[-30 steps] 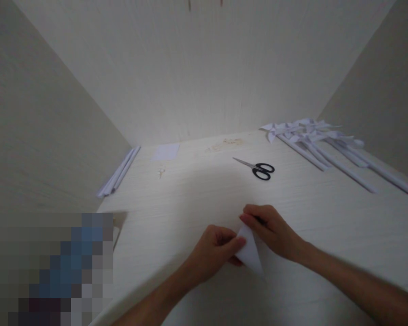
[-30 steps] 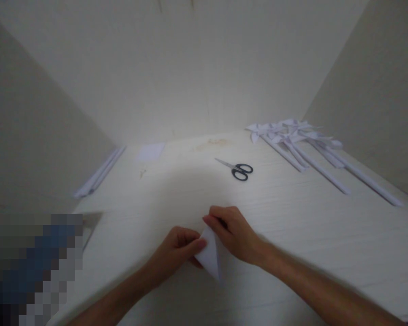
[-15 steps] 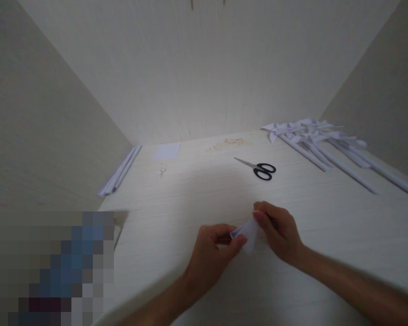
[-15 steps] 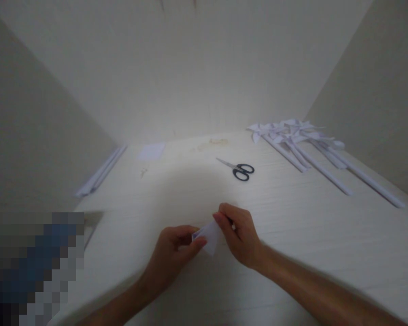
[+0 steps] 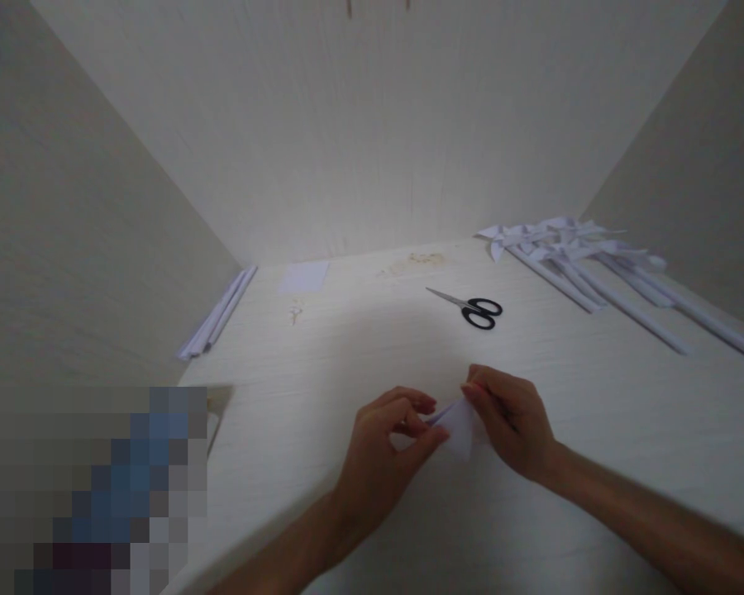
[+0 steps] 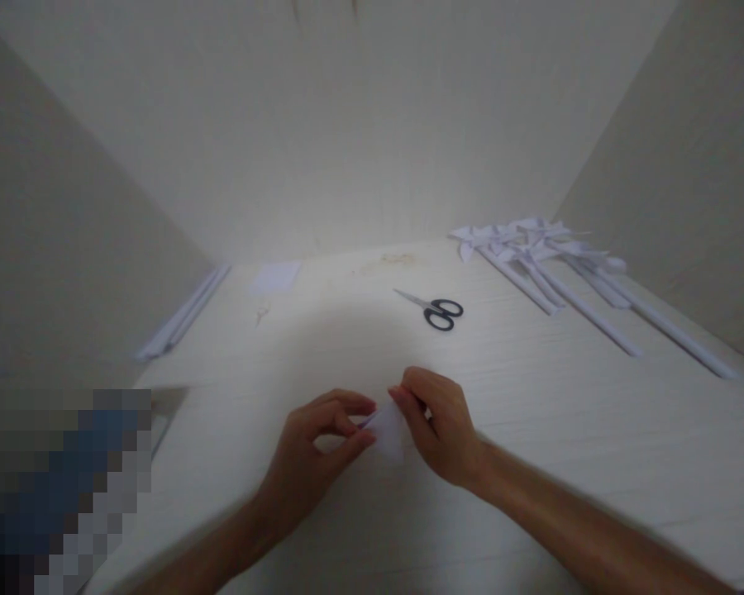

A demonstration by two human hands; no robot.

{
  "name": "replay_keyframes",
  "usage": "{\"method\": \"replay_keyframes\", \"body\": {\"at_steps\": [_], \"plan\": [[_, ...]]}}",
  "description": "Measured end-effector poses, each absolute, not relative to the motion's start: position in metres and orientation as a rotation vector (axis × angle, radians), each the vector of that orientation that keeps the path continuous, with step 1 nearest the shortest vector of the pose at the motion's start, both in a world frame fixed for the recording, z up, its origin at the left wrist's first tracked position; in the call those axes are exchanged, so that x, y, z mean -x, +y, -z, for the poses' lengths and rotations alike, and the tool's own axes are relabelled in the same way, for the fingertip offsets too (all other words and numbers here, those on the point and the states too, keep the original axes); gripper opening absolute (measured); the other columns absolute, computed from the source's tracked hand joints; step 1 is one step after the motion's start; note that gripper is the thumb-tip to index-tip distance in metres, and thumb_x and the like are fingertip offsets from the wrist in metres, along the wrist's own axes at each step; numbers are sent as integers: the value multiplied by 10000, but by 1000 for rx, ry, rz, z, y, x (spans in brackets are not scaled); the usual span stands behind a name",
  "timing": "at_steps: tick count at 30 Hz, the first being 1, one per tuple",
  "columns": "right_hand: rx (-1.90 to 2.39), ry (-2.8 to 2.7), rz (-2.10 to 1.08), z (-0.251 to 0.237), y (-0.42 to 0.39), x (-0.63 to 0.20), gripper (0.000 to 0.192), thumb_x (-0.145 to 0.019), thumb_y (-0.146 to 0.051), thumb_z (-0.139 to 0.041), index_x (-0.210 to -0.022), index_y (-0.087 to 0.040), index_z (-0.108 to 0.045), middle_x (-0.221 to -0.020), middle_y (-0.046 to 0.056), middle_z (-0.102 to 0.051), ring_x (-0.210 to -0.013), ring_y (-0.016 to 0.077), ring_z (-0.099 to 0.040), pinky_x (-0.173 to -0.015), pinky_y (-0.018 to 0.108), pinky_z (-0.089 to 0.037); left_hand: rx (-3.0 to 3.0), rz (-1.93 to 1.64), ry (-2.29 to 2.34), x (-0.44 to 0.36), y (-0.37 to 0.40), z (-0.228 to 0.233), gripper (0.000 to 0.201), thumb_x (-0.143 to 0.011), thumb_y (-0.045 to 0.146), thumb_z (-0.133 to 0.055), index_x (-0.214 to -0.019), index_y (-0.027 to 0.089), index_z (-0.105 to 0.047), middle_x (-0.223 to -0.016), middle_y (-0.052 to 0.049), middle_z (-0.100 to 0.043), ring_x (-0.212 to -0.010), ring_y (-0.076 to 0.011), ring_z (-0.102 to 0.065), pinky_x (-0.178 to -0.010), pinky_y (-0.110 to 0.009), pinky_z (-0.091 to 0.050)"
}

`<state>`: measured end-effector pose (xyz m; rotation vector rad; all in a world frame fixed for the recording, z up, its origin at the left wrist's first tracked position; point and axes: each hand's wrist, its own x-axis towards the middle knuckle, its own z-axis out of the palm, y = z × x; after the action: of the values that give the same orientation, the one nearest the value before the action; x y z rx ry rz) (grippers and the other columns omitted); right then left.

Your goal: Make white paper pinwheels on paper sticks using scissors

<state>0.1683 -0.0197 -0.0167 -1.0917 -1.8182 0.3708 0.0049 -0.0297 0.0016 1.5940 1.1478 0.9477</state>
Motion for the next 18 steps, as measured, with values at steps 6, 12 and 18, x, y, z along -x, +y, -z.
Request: {"method": "replay_keyframes", "body": {"at_steps": [6, 12, 18], "plan": [[1132, -1704, -441, 20, -22, -168, 264, -826, -169, -374, -569, -203, -323, -497, -49, -334, -426, 81, -325, -408, 207, -268, -1199, -927, 1092, -5, -27, 7, 265, -598, 178, -680, -842, 173, -576, -968, -61, -633, -786, -150, -595, -577, -222, -492], [1088, -1694, -488, 22, -22, -169, 257, -821, -165, -376, -571, -204, -332, -506, -46, -332, -439, 83, -316, -416, 214, -268, -1144, -761, 1125, -8, -26, 9, 141, -629, 263, -639, -643, 129, -679, -580, -15, -607, -498, -88, -494, -496, -200, -398], [1130, -1677, -481, 20, -24, -167, 274, -822, -174, -382, -558, -203, -316, -490, -53, -314, -423, 76, -303, -400, 205, -253, -1241, -813, 1158, -6, -30, 3, 237, -661, 313, -608, -505, 136, -632, -476, 12, -517, -483, -87, -428, -473, -198, -324]]}}
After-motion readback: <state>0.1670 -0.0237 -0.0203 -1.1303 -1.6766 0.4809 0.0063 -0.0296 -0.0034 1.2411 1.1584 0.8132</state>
